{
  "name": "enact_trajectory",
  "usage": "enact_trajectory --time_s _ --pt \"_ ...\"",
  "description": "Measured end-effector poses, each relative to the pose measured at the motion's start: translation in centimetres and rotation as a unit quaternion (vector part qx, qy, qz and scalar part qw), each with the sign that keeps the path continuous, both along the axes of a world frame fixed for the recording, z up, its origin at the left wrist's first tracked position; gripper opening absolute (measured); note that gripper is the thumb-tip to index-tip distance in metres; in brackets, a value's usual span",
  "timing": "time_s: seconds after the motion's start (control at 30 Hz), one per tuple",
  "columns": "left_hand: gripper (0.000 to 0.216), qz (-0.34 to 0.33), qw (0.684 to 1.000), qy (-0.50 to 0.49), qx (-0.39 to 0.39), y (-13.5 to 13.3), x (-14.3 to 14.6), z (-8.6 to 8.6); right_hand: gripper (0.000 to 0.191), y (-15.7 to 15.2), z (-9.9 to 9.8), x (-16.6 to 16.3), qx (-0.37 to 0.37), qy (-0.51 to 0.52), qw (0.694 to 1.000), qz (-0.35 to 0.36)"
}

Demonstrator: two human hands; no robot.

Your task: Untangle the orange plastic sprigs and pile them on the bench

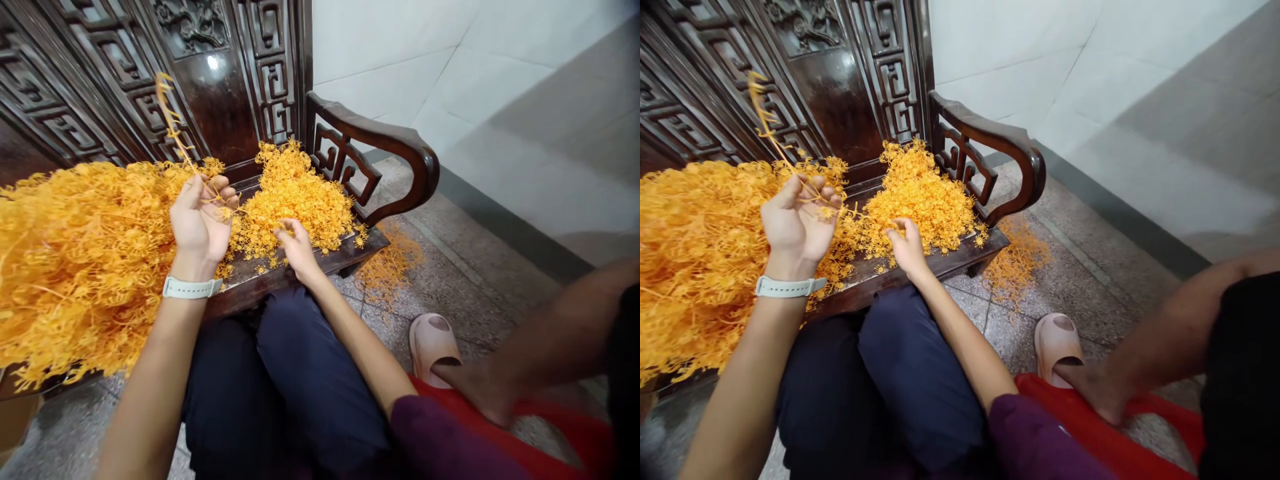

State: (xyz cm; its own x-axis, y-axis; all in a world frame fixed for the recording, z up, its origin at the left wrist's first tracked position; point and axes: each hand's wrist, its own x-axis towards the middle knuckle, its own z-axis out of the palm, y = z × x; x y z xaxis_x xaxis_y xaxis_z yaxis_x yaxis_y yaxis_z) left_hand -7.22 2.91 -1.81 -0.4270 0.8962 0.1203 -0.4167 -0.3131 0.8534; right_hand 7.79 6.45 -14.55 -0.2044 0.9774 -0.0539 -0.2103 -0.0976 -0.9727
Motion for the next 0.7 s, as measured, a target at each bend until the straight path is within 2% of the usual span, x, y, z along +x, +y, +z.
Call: enact_trajectory --time_s 0.07,0.2,0.3,0.4,0.47,0.53,0.6,0.7 --pt "0.020 0.000 1.000 -0.011 0.003 -0.2 0.2 0.2 0.030 0.9 -1.1 -0.3 0.064 -0.100 0.993 -0.015" --pt "0.020 -0.019 0.999 -0.013 0.027 -0.7 0.6 0.5 0.021 1.0 -1.5 0.3 0.107 -0.110 0.988 -0.008" --pt "0.019 -0.032 0.999 -0.005 0.043 -0.8 1.1 0.5 0.018 -0.5 0.3 1.2 0.125 -0.037 0.991 -0.016" --pt "0.020 -0.034 0.998 0.012 0.047 -0.7 1.7 0.4 0.015 -2.6 3.6 2.0 0.178 0.046 0.983 -0.031" --pt "0.021 -0.046 0.997 0.022 0.052 -0.7 2.1 0.3 0.016 -3.9 5.7 2.5 0.243 0.029 0.969 -0.040" --pt "0.021 -0.067 0.996 0.030 0.057 -0.8 2.6 0.2 0.033 -4.6 7.3 2.9 0.295 -0.015 0.954 -0.048" --pt "0.023 -0.092 0.994 0.038 0.052 -1.0 3.0 0.2 0.037 -4.7 8.0 3.0 0.323 -0.045 0.944 -0.048" --pt "0.024 -0.131 0.990 0.049 0.026 -1.2 3.3 0.1 0.014 -4.5 7.8 2.8 0.320 -0.037 0.946 -0.036"
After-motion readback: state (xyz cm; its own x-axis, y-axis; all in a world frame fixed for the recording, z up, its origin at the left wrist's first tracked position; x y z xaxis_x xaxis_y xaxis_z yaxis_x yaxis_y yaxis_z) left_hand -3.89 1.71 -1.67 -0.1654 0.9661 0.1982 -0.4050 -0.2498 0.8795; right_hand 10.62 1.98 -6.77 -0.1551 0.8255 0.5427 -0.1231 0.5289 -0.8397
